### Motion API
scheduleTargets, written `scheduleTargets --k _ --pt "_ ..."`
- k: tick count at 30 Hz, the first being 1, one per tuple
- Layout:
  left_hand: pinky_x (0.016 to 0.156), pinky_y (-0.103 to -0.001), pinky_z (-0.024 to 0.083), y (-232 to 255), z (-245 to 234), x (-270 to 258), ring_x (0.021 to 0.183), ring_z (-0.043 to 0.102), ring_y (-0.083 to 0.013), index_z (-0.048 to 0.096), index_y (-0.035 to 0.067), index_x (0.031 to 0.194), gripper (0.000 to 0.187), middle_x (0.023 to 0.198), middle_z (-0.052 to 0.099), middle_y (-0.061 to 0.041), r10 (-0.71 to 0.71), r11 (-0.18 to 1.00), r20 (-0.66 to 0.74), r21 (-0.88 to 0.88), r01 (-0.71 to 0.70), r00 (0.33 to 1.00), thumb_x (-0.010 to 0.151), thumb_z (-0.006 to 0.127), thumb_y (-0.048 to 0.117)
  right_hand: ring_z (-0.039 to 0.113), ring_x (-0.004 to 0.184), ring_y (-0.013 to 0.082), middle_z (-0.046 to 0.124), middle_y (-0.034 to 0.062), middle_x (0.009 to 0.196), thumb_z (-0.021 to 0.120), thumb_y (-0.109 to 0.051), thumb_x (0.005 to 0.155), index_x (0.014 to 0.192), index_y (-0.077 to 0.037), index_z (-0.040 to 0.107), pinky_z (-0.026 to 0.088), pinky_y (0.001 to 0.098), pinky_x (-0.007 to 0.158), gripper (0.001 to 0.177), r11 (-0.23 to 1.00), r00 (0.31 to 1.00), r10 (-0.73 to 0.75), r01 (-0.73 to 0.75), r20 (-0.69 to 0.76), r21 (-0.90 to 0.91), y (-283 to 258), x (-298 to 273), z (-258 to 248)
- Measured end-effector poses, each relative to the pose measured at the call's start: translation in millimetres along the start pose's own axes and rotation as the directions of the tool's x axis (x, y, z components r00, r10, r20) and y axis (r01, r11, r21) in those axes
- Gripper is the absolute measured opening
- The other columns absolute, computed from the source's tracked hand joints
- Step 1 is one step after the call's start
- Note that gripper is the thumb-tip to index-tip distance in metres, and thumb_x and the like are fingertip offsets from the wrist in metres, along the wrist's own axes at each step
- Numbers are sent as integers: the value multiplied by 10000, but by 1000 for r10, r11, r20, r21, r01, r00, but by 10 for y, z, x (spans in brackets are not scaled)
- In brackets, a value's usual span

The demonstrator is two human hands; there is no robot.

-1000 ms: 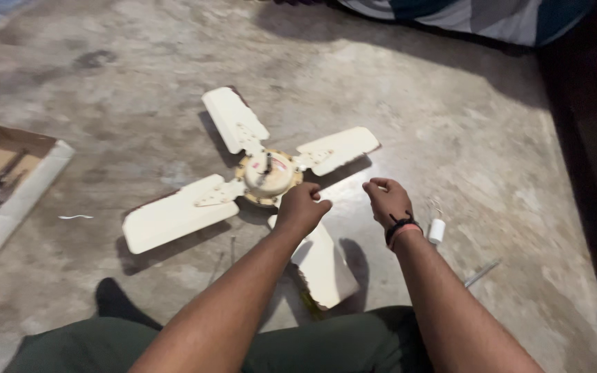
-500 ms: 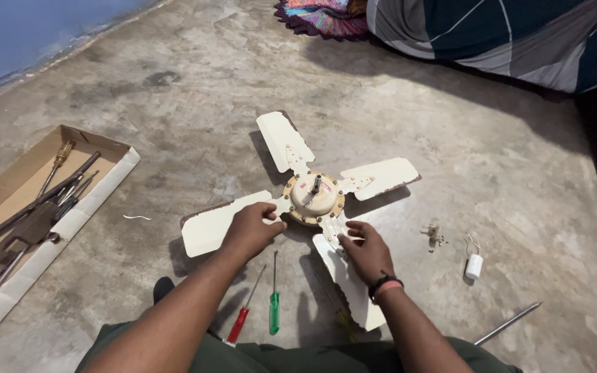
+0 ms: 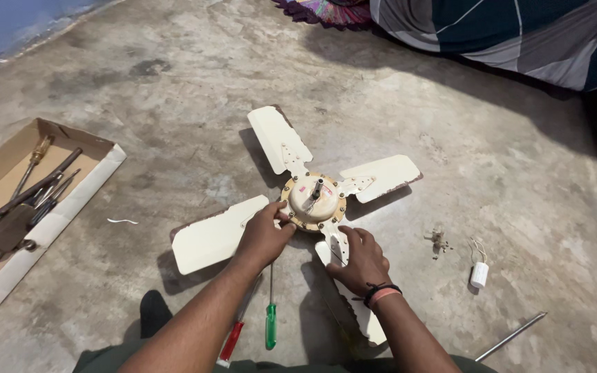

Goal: The person sits on the floor and uses screwdrivers to remove and reattach components of a ceiling fan, including a small cylindrical capacitor and the fan blades. They manipulate wires and fasteners while working on the fan's central hub.

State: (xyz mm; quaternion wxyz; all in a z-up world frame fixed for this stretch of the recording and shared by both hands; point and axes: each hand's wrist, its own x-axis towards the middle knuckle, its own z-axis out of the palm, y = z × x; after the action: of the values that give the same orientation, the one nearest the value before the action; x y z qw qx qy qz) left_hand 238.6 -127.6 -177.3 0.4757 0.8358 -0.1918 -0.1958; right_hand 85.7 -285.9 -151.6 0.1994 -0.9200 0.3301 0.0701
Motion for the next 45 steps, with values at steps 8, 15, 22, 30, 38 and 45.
scheduleTargets --k 8,15,22,30,38,45 --pt "964 -386 516 51 282 313 1159 650 -271 586 101 1393 557 1340 652 -147 332 935 -128 -82 -344 934 862 516 -53 721 1123 208 731 90 1228 649 -157 930 1374 -154 596 581 344 864 447 728 937 -133 314 -324 609 -98 558 95" --pt "777 -330 586 200 286 449 872 756 -177 730 120 1211 311 1040 781 -84 133 970 15 -205 -128 991 928 610 73 754 891 164 786 74 1029 744 -120 860 1163 -102 744 592 307 771 303 776 908 -165 361 -386 517 -281 825 135" --pt "723 -281 567 319 212 414 809 709 -106 758 103 1154 292 1000 800 -33 50 951 14 -305 -43 999 891 641 60 763 907 143 788 69 1004 733 -110 898 1082 -78 737 594 301 771 187 729 922 -101 324 -373 603 -292 832 122" --pt "702 -276 569 441 205 326 793 696 -140 789 100 1048 240 992 733 -42 186 977 -96 -84 -194 978 818 799 169 759 873 153 778 64 1012 752 -103 853 1137 -97 736 605 303 771 285 762 932 -128 311 -339 568 -317 824 141" --pt "676 -307 561 490 112 339 779 701 -155 775 59 1007 176 958 743 -69 175 956 -337 -165 -241 925 915 739 204 755 857 144 793 54 966 743 -134 892 1051 -85 760 592 299 775 167 735 920 -79 314 -384 601 -302 806 137" --pt "713 -301 587 454 209 344 803 737 -150 777 80 1076 260 956 785 -71 88 986 -54 -141 -95 995 847 779 205 736 831 158 760 75 989 746 -105 873 1039 -82 783 590 303 734 172 767 891 -81 342 -447 542 -263 809 144"
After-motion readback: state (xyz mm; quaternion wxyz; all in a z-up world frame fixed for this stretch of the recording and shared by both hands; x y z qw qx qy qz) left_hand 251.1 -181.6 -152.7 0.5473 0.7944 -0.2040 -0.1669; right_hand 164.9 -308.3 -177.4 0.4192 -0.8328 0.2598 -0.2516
